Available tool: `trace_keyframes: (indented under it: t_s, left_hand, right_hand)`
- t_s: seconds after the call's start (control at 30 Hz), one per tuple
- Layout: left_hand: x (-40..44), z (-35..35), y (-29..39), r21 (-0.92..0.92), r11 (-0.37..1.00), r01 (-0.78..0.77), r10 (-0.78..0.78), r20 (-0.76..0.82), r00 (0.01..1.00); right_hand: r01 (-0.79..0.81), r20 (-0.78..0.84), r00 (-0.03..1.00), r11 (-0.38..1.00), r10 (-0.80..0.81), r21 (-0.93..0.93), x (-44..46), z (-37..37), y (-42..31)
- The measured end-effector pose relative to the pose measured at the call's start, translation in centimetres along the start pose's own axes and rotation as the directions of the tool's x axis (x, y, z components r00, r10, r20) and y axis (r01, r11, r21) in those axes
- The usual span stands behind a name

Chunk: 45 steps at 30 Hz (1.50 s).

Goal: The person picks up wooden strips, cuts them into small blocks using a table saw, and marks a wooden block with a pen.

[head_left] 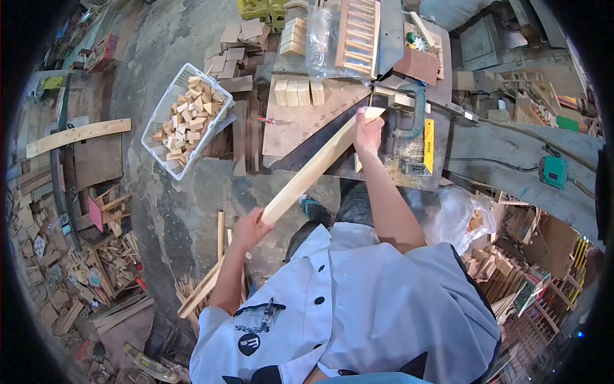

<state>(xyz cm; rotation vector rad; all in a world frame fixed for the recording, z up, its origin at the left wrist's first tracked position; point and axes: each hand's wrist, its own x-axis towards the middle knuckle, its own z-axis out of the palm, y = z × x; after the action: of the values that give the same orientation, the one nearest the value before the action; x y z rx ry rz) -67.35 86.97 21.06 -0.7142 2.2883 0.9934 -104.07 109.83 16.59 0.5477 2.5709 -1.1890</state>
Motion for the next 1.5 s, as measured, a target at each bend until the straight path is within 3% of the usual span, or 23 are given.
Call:
trace_keyframes:
  t_s: [0.1,0.17,0.23,0.3,0.43,0.6,0.67,1.0,1.17,1.3,1.4,1.5]
  left_hand:
    - [2.2,-2.8,0.3,-0.132,0.989,-0.064,0.068,0.029,0.997]
    - [4.0,-4.3,0.8,-0.148,0.989,-0.019,0.05,0.21,0.976]
    - [4.9,-4.6,0.2,-0.146,0.988,-0.045,0.073,0.194,0.978]
    - [5.7,-5.4,0.3,-0.148,0.986,-0.07,0.097,0.186,0.978]
    - [7.2,-7.0,0.5,-0.144,0.989,-0.04,0.07,0.208,0.976]
    - [8.8,-7.8,0.6,-0.094,0.995,0.028,-0.001,0.281,0.96]
    - [9.2,-7.4,0.4,-0.08,0.997,0.011,0.007,0.214,0.977]
    - [10.4,-7.1,2.1,-0.023,0.999,0.041,-0.035,0.225,0.974]
    - [10.9,-6.6,1.6,-0.049,0.998,0.036,-0.025,0.217,0.976]
    - [11.1,-6.6,1.4,-0.017,0.996,0.083,-0.076,0.24,0.968]
    - [10.7,-5.7,1.0,-0.139,0.987,0.074,-0.049,0.174,0.984]
    - [10.4,-5.9,2.0,-0.086,0.989,0.123,-0.105,0.185,0.977]
  right_hand:
    - [0.098,0.152,0.985,0.99,-0.082,-0.099,0.3,-0.1,0.6]
    - [0.068,0.127,0.99,0.994,-0.057,-0.085,1.2,0.3,1.2]
    - [0.036,0.096,0.995,0.997,-0.028,-0.073,1.7,0.6,1.5]
    - [0.13,0.017,0.991,0.988,-0.129,-0.077,2.0,0.8,2.2]
    - [-0.019,0.147,0.989,0.985,-0.007,0.17,1.7,0.5,1.4]
    - [-0.041,0.114,0.993,0.991,0.026,0.126,1.6,0.9,1.5]
    - [0.007,0.064,0.998,0.996,-0.013,0.093,2.2,1.6,2.0]
    - [-0.018,0.023,1.0,0.998,0.017,0.067,2.7,-0.2,0.5]
    - [0.054,-0.015,0.998,0.998,-0.053,0.04,2.7,-0.6,0.1]
    - [0.098,0.06,0.994,0.995,-0.096,-0.026,3.0,-1.3,-0.4]
    - [0.097,0.125,0.988,0.993,-0.088,-0.067,3.5,-1.5,-0.2]
    - [0.077,0.173,0.982,0.997,-0.076,0.004,3.8,-1.8,0.0]
